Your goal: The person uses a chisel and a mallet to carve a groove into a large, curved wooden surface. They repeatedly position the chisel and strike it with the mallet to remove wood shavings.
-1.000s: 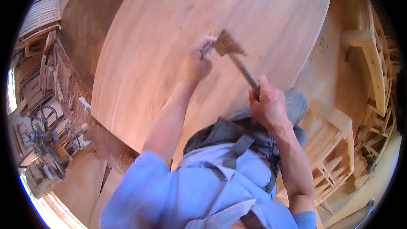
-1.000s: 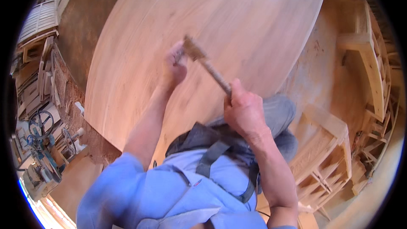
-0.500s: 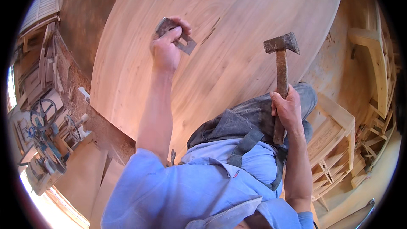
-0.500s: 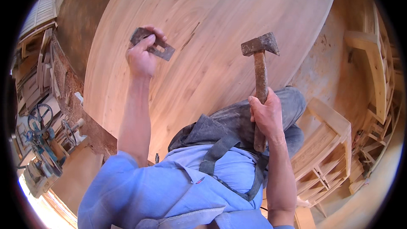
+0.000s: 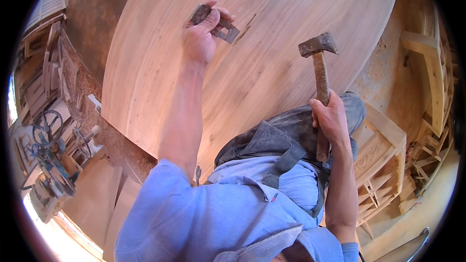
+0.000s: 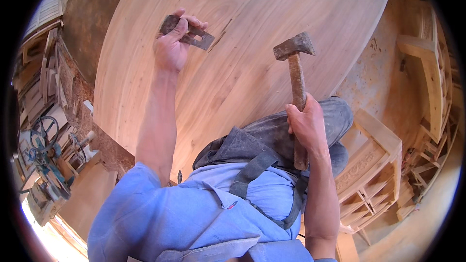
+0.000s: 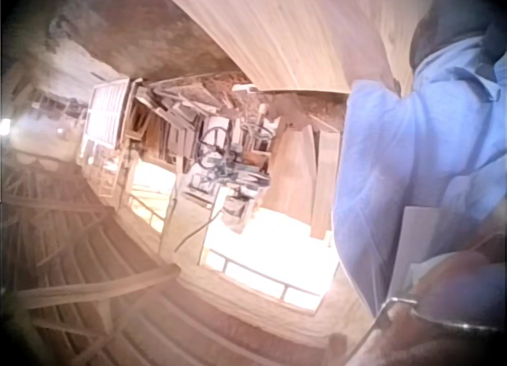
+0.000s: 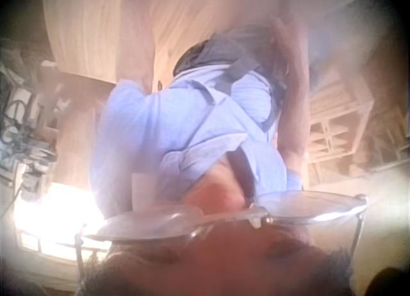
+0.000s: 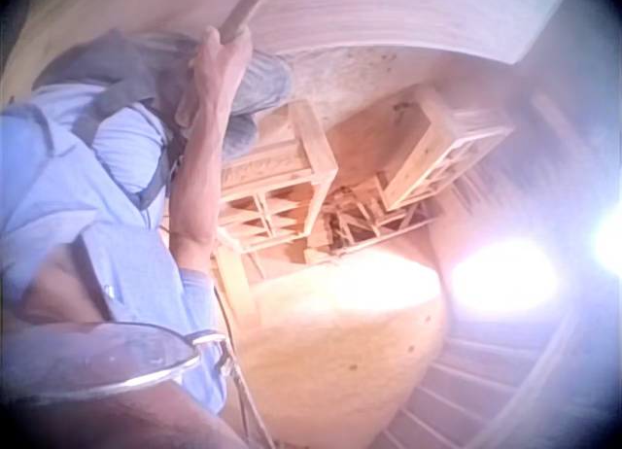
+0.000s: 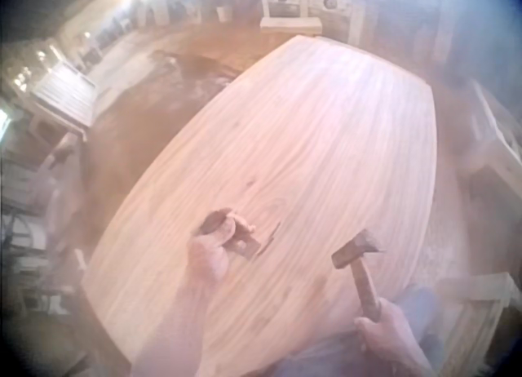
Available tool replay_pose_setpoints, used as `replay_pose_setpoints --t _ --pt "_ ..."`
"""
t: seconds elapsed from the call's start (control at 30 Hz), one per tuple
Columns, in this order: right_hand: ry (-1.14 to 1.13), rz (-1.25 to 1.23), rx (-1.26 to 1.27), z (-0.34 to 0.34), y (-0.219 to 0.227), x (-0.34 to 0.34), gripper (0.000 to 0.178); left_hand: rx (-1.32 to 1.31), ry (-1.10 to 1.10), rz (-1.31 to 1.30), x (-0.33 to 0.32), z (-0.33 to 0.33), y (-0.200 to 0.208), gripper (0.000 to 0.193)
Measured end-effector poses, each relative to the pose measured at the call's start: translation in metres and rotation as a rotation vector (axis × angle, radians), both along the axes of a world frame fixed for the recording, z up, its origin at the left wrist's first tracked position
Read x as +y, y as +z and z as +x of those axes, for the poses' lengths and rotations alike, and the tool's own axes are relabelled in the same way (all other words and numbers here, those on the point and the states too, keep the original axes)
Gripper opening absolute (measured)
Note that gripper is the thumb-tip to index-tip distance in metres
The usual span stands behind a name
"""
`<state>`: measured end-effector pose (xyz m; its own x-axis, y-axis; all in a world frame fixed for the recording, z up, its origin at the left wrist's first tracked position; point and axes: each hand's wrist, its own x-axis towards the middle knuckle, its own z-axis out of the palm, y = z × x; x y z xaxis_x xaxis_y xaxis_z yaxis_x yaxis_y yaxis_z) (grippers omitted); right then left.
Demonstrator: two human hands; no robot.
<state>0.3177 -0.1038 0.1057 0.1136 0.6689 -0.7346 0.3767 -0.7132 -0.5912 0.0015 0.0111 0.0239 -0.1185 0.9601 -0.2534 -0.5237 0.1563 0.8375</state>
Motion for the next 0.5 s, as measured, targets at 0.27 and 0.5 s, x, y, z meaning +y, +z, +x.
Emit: replay_pose_setpoints --t 0.27,0.5 --pt "0.120 -0.014 -0.124 -0.005 -0.003 0.002 0.022 0.061 -0.107 0.046 0.006 0.001 -0.018 0.026" --pt "0.175 -0.006 -0.168 -0.008 -0.005 0.003 0.024 0.172 -0.281 0.041 0.005 0.000 -0.049 0.028"
